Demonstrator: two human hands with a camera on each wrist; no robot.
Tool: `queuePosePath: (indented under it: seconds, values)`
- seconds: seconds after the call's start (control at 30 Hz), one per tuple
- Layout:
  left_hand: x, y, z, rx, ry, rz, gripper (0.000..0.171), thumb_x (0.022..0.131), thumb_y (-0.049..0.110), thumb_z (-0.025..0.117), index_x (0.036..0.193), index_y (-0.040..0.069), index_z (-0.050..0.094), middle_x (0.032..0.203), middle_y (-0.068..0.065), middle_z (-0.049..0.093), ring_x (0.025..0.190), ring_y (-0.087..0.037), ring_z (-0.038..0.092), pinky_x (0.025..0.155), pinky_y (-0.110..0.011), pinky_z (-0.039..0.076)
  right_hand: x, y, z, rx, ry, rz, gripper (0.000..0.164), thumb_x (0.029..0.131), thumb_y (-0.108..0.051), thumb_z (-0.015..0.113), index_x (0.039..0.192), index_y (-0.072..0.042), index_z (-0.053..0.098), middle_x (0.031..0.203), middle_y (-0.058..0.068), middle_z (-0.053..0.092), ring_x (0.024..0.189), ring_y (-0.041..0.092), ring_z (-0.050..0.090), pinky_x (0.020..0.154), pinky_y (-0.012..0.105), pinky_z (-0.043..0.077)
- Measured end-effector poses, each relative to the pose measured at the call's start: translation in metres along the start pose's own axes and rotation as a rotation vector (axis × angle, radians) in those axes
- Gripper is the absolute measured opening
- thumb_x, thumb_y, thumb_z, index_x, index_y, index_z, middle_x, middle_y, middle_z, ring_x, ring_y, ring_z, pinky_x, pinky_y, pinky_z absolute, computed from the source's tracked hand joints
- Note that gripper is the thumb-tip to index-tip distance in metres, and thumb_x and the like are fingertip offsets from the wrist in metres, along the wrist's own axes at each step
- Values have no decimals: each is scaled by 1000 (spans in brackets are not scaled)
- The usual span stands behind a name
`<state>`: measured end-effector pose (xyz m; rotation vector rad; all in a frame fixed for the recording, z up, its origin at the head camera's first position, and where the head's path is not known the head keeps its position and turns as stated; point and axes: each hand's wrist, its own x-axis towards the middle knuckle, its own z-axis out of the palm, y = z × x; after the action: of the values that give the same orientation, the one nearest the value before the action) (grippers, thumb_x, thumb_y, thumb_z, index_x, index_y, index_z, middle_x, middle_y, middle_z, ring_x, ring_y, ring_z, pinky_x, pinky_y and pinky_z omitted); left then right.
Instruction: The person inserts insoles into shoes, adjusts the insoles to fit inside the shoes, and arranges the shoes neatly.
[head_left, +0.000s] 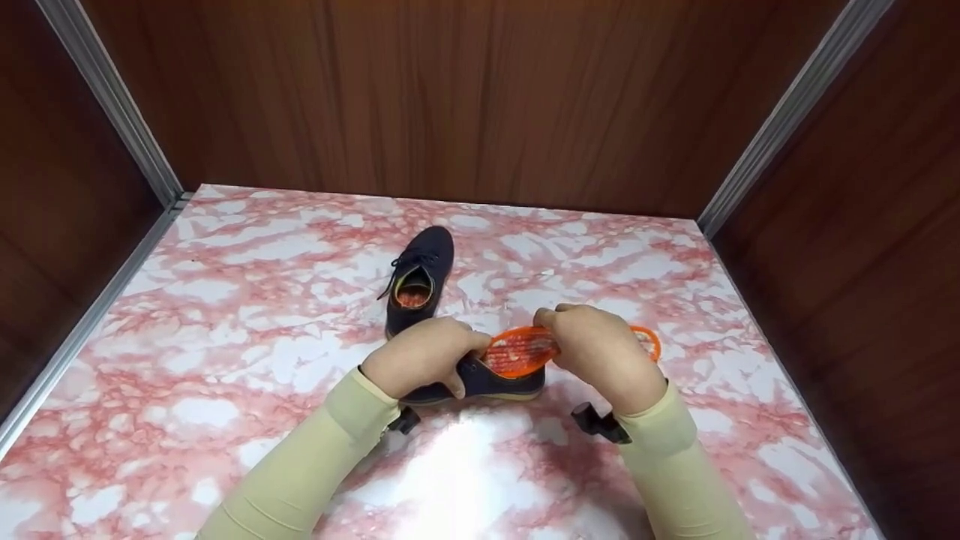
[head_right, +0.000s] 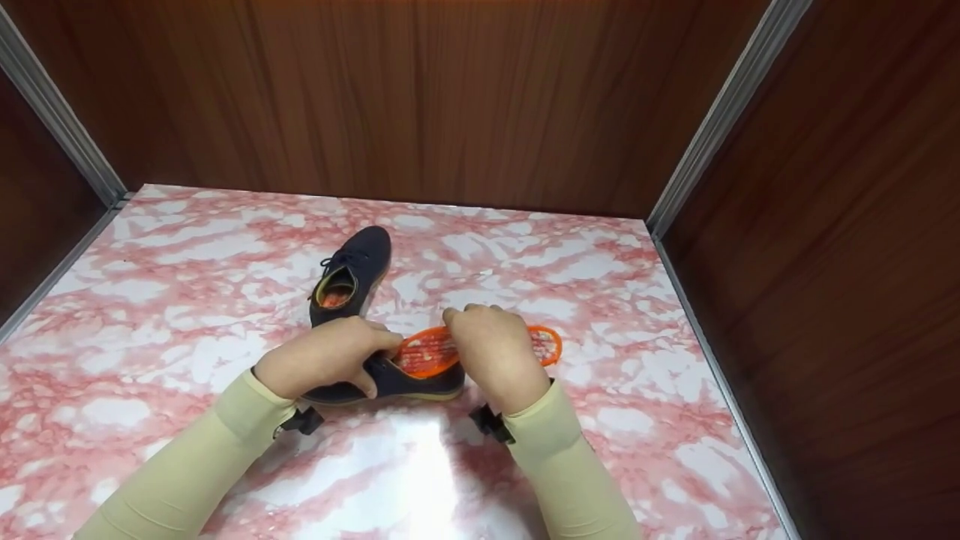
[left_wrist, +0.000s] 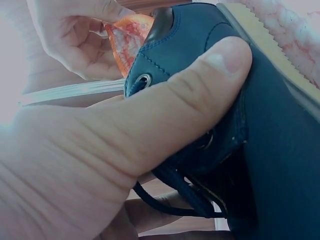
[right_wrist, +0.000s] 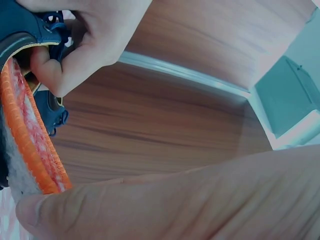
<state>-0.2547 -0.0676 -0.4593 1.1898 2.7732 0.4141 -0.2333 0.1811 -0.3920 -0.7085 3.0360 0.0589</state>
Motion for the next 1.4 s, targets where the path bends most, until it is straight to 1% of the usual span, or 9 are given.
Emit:
queuePosePath:
  seconds: [0.07,0.2,0.27,0.33,0.5,0.8,1.03,1.2,1.4]
  values:
    - [0,0,0,-2,0,-1,50,70,21,103,107,20,71,103,2,79,96,-21,76,90,-41,62,0,0,0,5,-16,2,44,86,-3,89,125,-14,75,106,11,78,91,30,77,78,50,65]
    - [0,1,0,-5,3,0,49,69,20,103,105,20,70,101,1,78,94,-21,75,89,-42,61,1,0,-1,8,-51,2,56,83,-7,94,133,-16,72,112,12,78,95,31,77,80,51,65]
    - [-1,1,1,-8,4,2,49,69,19,103,104,19,70,100,1,77,93,-21,74,89,-42,61,1,0,-1,8,-61,2,59,82,-9,95,135,-17,71,115,12,78,96,32,77,80,53,64]
    - [-1,1,1,-5,4,3,49,69,20,104,104,19,69,99,1,77,93,-21,73,88,-42,61,0,0,-1,5,-61,-1,58,82,-10,95,135,-17,71,114,11,79,96,33,78,80,54,64]
    - [-1,1,2,-8,0,-2,49,69,21,104,104,20,69,99,1,76,92,-20,72,88,-41,60,-1,2,0,-11,-48,-20,48,85,-13,93,128,-15,71,108,11,79,92,33,77,77,54,64]
    - [1,-1,1,11,9,-8,49,69,20,104,102,19,67,99,0,75,94,-20,72,88,-42,60,-1,0,0,-33,-5,-56,45,86,-15,93,125,-14,70,104,12,77,87,33,77,75,52,64]
    - [1,-1,0,20,10,2,49,69,20,104,98,17,64,94,0,71,89,-20,69,83,-39,56,-1,-2,0,-33,12,-73,42,87,-14,93,122,-14,70,102,12,77,86,32,77,73,51,64]
    - [0,0,-1,3,5,2,48,71,19,103,97,17,63,91,0,68,85,-19,66,80,-37,52,0,1,-1,-12,0,-58,45,85,-15,94,123,-14,70,103,10,78,86,32,77,74,53,63]
    - [0,-1,-1,18,10,11,48,71,19,103,100,17,64,94,0,70,88,-20,68,82,-38,55,0,5,-6,7,-35,-6,47,85,-13,93,127,-16,72,106,10,78,89,32,76,73,59,62]
